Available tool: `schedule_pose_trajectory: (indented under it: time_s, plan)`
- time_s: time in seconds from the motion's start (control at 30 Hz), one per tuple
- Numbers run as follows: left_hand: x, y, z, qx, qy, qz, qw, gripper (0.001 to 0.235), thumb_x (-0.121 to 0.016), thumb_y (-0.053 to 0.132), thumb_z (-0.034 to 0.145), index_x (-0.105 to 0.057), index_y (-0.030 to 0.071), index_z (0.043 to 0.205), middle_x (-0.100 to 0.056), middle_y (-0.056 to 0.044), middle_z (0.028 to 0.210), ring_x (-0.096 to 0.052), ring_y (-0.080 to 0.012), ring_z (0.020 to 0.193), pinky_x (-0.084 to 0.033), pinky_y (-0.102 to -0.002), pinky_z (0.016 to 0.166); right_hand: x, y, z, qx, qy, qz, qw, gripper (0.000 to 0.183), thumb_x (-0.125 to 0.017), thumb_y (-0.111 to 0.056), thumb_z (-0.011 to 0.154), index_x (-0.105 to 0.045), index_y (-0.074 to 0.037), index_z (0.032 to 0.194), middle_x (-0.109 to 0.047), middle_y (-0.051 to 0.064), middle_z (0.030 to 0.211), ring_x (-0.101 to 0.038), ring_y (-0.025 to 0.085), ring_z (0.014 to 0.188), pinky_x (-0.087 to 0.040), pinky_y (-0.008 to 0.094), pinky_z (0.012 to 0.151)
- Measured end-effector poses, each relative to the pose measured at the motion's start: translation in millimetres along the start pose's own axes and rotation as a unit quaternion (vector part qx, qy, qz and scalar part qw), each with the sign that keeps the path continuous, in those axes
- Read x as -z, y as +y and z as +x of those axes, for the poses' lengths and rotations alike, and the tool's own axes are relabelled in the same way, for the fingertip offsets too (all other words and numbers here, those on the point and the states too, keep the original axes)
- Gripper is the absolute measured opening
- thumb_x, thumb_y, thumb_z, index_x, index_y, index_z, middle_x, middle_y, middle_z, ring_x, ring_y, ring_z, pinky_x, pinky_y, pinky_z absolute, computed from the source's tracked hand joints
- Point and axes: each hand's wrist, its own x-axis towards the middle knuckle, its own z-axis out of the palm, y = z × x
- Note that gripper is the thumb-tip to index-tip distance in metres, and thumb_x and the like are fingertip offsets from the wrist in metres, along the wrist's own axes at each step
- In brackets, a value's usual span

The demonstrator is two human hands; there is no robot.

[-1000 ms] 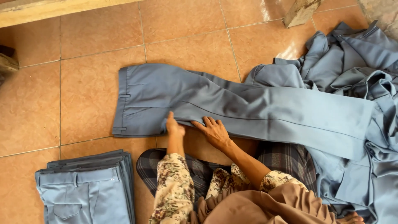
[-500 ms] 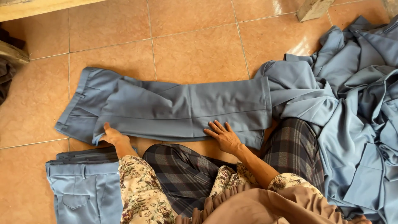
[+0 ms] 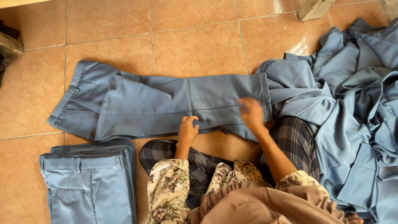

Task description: The person sits on the floor and folds several pairs of blue trousers by hand. They smooth each pair, fold the legs together, and then fold the garment into a compact rectangle before stacking it.

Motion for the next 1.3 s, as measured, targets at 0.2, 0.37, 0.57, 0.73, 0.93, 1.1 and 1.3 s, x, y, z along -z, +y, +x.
schedule_pose_trajectory:
  time_s: [0.2,0.37,0.57,0.73,0.93,1.1,1.3]
  plan:
    - [-6.4,0.1,-4.0,0.003,-0.083,0.120,0.989,0.048,-0.074,0.005,0.081,-0.056,0.021,0.122,-0.044,-0.007,0.123,-0.074,-0.0429,0.091,-0.062,-0.053,0.082,46.8,77.2,11.2,-0.204,0.004,0.005,0.979,0.063,-0.076,-0.026,0.091,-0.048,-0.021,0.148,-0.055,0.012,0.121,-0.058,0.039,0.116,-0.049,0.054,0.096]
    - [12.3,10.5,-8.3,-0.012,0.018,0.072,0.997,0.018,-0.061,0.013,0.092,-0.060,0.017,0.110,-0.053,-0.011,0.111,-0.073,-0.0474,0.085,-0.062,-0.055,0.077,66.0,29.3,36.9,-0.314,-0.112,0.014,0.943,0.066,-0.072,-0.040,0.094,-0.043,-0.027,0.152,-0.069,0.018,0.125,-0.064,0.039,0.119,-0.044,0.053,0.099]
    - [72.2,40.6,-7.4,-0.089,0.328,-0.064,0.938,0.020,-0.059,0.005,0.094,-0.060,0.021,0.105,-0.055,0.000,0.105,-0.069,-0.0282,0.098,-0.060,-0.041,0.083,92.5,4.5,64.1,-0.293,-0.007,0.152,0.944,0.035,-0.077,-0.034,0.092,-0.071,-0.023,0.125,-0.075,0.011,0.102,-0.073,0.027,0.099,-0.056,0.041,0.082]
    - [98.4,40.5,-25.8,-0.087,0.383,-0.087,0.916,0.021,-0.058,-0.004,0.087,-0.057,0.016,0.093,-0.054,-0.002,0.100,-0.067,-0.0274,0.090,-0.059,-0.037,0.081,146.4,-36.8,28.8,-0.324,0.053,0.366,0.871,0.022,-0.074,-0.018,0.087,-0.076,-0.014,0.109,-0.067,0.006,0.085,-0.064,0.015,0.082,-0.055,0.031,0.067]
    - [66.1,-2.1,-21.6,0.096,0.074,0.022,0.992,0.004,-0.055,0.012,0.088,-0.054,0.011,0.085,-0.056,-0.009,0.097,-0.071,-0.0409,0.086,-0.061,-0.052,0.076,66.1,45.2,-67.4,-0.437,-0.014,0.314,0.843,0.031,-0.072,-0.015,0.079,-0.072,-0.006,0.109,-0.066,0.012,0.085,-0.063,0.027,0.079,-0.057,0.043,0.057]
    - [40.0,-24.7,-10.1,0.122,-0.013,0.077,0.989,0.015,-0.055,0.001,0.088,-0.057,0.016,0.083,-0.055,-0.007,0.110,-0.071,-0.0419,0.097,-0.060,-0.049,0.083,15.2,78.5,-78.6,-0.368,-0.147,0.043,0.917,0.054,-0.071,-0.029,0.079,-0.068,0.002,0.123,-0.066,0.028,0.108,-0.067,0.048,0.108,-0.056,0.060,0.087]
    - [41.4,-13.7,-12.1,0.090,-0.036,0.135,0.986,0.014,-0.058,-0.002,0.087,-0.060,0.009,0.096,-0.051,-0.014,0.120,-0.065,-0.0403,0.105,-0.060,-0.049,0.088,40.8,25.4,-60.7,-0.456,-0.083,0.095,0.881,0.074,-0.079,-0.033,0.085,-0.048,0.003,0.140,-0.061,0.033,0.125,-0.059,0.049,0.123,-0.049,0.061,0.099]
